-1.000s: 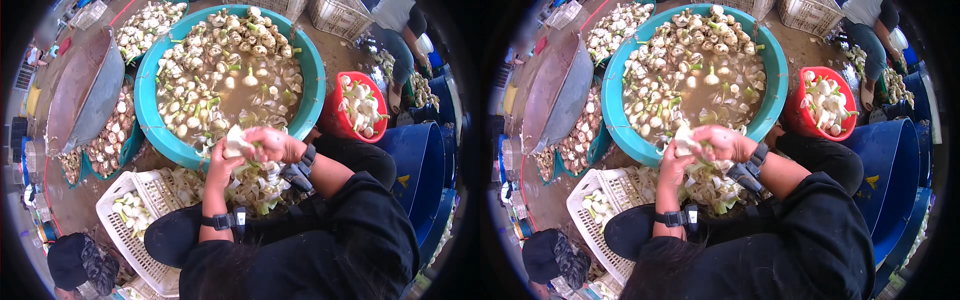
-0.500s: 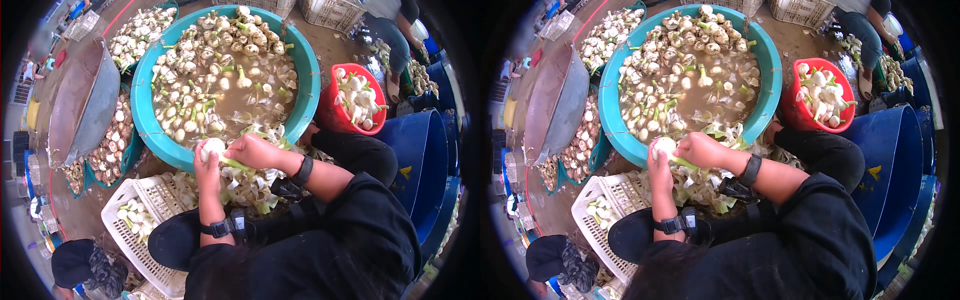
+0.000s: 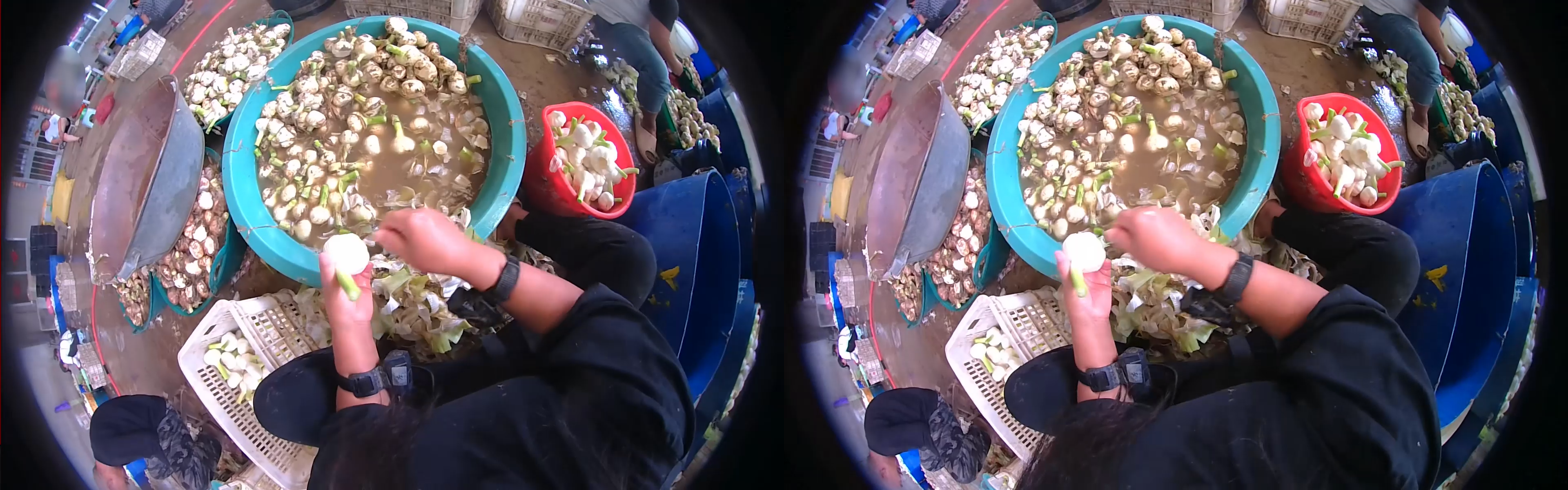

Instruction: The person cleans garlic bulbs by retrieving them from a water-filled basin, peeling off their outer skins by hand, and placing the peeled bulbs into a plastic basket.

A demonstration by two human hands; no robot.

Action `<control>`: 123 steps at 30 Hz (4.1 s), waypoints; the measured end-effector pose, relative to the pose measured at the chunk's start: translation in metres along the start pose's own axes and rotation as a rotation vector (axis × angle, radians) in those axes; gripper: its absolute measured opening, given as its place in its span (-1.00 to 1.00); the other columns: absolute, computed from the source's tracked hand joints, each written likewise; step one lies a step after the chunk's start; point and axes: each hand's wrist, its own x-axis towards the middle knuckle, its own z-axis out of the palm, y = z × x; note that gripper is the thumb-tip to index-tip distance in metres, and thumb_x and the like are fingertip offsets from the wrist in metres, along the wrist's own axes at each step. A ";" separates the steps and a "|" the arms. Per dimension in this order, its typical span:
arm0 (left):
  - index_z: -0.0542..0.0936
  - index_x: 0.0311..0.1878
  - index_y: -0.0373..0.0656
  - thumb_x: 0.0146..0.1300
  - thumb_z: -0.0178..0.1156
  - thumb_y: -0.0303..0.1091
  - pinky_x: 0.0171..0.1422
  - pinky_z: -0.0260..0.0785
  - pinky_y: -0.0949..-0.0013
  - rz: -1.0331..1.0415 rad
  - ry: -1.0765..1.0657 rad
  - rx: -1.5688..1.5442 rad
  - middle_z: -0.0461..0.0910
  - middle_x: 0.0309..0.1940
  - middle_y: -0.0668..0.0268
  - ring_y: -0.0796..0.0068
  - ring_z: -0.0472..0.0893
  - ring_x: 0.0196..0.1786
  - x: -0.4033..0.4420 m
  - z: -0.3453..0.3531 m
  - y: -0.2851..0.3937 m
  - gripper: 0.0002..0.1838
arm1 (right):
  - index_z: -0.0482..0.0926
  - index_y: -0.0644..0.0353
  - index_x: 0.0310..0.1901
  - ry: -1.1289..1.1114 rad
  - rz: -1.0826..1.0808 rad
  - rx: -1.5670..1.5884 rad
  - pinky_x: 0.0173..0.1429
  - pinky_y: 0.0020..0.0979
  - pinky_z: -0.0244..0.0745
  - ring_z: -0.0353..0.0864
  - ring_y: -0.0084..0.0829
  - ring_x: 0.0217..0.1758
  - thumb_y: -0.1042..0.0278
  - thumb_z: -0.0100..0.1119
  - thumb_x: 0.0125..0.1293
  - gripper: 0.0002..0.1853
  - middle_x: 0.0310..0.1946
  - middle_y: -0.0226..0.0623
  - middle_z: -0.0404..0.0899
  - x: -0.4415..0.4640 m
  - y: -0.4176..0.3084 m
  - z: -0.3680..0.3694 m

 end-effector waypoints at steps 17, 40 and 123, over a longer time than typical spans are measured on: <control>0.52 -0.25 -0.10 0.15 0.06 -0.09 -0.32 0.25 0.38 -0.051 0.242 -0.325 0.53 -0.43 0.33 0.47 0.42 -0.47 -0.006 -0.030 0.045 -0.72 | 0.53 0.18 -0.30 -0.432 0.022 -0.359 -0.24 -0.30 0.52 0.61 -0.26 -0.27 0.13 -0.09 0.27 -0.70 -0.38 -0.29 0.61 0.027 0.022 0.018; 0.46 -0.16 -0.07 0.19 0.09 0.08 -0.61 0.12 0.66 -0.076 0.283 0.478 0.51 -0.45 0.46 0.72 0.38 -0.58 0.029 0.000 -0.004 -0.60 | 0.46 0.25 -0.34 -0.620 -0.248 -0.331 -0.26 -0.23 0.47 0.55 -0.08 -0.39 0.37 -0.06 0.12 -0.84 -0.50 -0.09 0.52 0.023 0.033 0.037; 0.46 -0.40 -0.10 0.22 -0.01 -0.20 -0.78 -0.08 0.57 -0.331 0.140 0.380 0.35 -0.67 0.47 0.69 0.21 -0.78 0.015 -0.004 -0.001 -0.81 | 0.56 0.26 -0.39 -0.431 0.108 0.173 -0.34 -0.21 0.43 0.49 -0.01 -0.44 0.32 0.09 0.09 -0.82 -0.48 -0.01 0.53 -0.005 0.026 0.033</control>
